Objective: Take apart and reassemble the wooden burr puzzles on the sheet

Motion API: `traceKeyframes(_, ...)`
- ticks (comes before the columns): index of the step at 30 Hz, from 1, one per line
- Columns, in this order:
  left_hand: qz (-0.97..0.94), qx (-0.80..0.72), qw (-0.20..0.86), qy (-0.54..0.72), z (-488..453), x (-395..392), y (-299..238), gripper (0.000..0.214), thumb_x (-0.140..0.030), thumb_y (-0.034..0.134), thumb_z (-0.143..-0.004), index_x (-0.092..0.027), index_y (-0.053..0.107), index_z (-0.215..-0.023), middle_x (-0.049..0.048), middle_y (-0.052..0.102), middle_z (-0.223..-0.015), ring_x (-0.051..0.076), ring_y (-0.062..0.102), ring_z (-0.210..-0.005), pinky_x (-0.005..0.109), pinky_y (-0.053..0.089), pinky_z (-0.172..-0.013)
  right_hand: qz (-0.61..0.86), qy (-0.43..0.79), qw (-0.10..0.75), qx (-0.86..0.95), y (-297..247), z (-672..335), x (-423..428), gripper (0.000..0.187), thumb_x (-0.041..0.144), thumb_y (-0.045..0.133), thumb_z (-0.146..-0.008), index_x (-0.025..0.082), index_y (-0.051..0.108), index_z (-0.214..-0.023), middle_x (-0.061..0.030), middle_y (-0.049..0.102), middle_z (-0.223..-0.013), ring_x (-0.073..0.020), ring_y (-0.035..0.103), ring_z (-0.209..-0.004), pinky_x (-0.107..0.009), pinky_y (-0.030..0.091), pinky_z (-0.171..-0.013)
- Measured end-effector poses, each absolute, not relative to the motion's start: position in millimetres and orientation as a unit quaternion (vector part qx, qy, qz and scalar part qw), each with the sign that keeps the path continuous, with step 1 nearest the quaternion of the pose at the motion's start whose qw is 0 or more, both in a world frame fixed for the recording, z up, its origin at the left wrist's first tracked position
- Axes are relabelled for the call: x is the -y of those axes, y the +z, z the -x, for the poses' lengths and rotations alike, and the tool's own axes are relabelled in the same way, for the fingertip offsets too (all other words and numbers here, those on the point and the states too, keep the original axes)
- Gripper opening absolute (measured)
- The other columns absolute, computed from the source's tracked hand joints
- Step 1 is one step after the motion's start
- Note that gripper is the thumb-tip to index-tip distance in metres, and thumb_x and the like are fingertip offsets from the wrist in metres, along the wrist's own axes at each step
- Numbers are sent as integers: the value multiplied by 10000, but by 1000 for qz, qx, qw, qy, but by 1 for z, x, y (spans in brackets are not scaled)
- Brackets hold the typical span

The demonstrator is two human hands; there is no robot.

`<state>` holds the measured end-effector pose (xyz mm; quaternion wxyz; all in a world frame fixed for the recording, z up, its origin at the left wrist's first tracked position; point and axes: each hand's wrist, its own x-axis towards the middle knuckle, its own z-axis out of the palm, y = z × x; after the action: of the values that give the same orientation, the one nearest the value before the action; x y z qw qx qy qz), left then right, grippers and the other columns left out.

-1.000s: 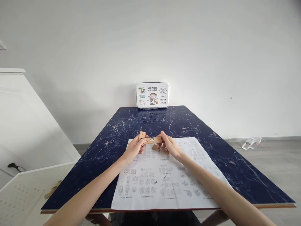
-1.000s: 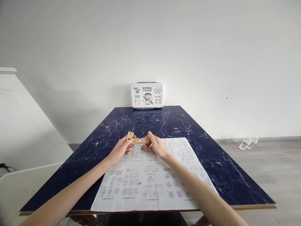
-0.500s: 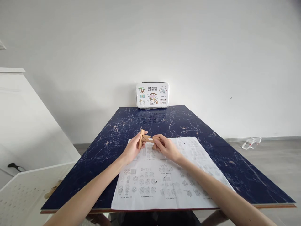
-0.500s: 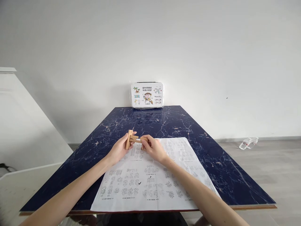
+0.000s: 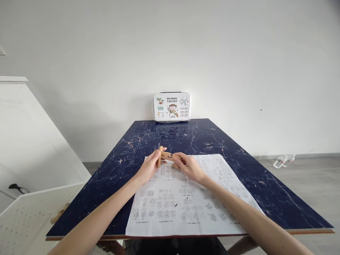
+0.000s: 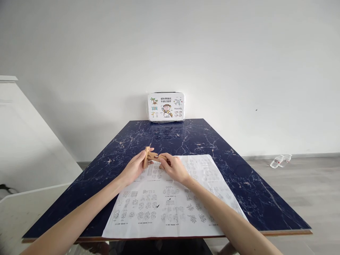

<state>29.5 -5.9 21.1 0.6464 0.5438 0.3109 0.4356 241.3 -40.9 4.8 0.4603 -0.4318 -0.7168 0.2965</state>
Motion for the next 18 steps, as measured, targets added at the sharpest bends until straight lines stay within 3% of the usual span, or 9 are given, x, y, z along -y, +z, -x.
traceKeyframes(11, -600, -315, 612, 409, -27, 8, 23, 531, -567, 556, -1021, -244, 601, -1440, 99, 696, -1316, 289, 654, -1190, 461, 486, -1081, 419, 262, 443, 748, 5, -251, 39, 364, 483, 440, -1038, 193, 660, -1027, -8, 584, -762, -133, 423, -600, -262, 361, -582)
traceKeyframes(15, -640, -325, 583, 381, -25, 10, 26, 578, -598, 517, -1025, -269, 536, -1499, 113, 698, -1320, 297, 724, -1042, 432, 579, -887, 414, 267, 431, 756, 10, -252, 41, 381, 492, 427, -1043, 186, 652, -1017, -8, 567, -742, -129, 399, -579, -268, 340, -561)
traceKeyframes(18, -662, -330, 556, 379, -25, 12, 29, 591, -611, 496, -1025, -252, 533, -1494, 126, 681, -1343, 267, 738, -901, 381, 580, -722, 403, 274, 426, 762, 9, -252, 40, 375, 494, 439, -1041, 184, 648, -1027, -30, 618, -804, -139, 465, -623, -269, 390, -599)
